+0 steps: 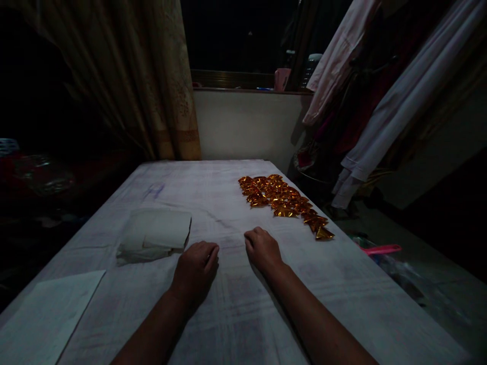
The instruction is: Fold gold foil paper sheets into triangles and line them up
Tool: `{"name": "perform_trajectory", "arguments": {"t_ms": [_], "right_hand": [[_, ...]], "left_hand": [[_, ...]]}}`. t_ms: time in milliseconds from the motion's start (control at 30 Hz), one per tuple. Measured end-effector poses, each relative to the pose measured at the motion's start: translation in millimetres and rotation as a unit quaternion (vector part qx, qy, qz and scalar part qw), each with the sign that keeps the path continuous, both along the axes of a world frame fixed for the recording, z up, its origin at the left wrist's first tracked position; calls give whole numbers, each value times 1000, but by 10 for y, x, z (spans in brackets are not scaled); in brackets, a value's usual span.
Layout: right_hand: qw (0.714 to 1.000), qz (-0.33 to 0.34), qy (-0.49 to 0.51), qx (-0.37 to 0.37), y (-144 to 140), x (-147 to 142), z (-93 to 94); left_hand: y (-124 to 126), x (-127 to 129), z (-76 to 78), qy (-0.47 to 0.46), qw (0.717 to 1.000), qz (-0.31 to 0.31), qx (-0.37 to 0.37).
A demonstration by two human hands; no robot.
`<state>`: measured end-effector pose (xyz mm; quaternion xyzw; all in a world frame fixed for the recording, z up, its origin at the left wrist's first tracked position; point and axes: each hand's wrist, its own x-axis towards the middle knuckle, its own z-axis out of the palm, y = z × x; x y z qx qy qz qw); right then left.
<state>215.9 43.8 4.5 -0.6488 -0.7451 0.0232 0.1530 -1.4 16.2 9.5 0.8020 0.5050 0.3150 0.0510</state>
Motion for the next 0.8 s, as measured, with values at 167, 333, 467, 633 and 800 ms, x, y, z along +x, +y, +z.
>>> {"name": "perform_trajectory", "arguments": {"t_ms": [167,333,467,633,800], "right_hand": [[1000,-13,21,19,-19,-13,-98],[999,-14,36,28,-31,1,-119],[998,-12,47,34,-34,14,-135],[998,-8,59,37,-27,34,-163],[997,1,73,38,-4,59,-202]], "left_hand": [[15,-488,116,62,991,95,77],[90,-842,25,152,958,230,75],[111,-904,-64,209,950,229,37],[115,-917,-70,245,941,230,42],[114,-930,-66,245,943,220,53]]}}
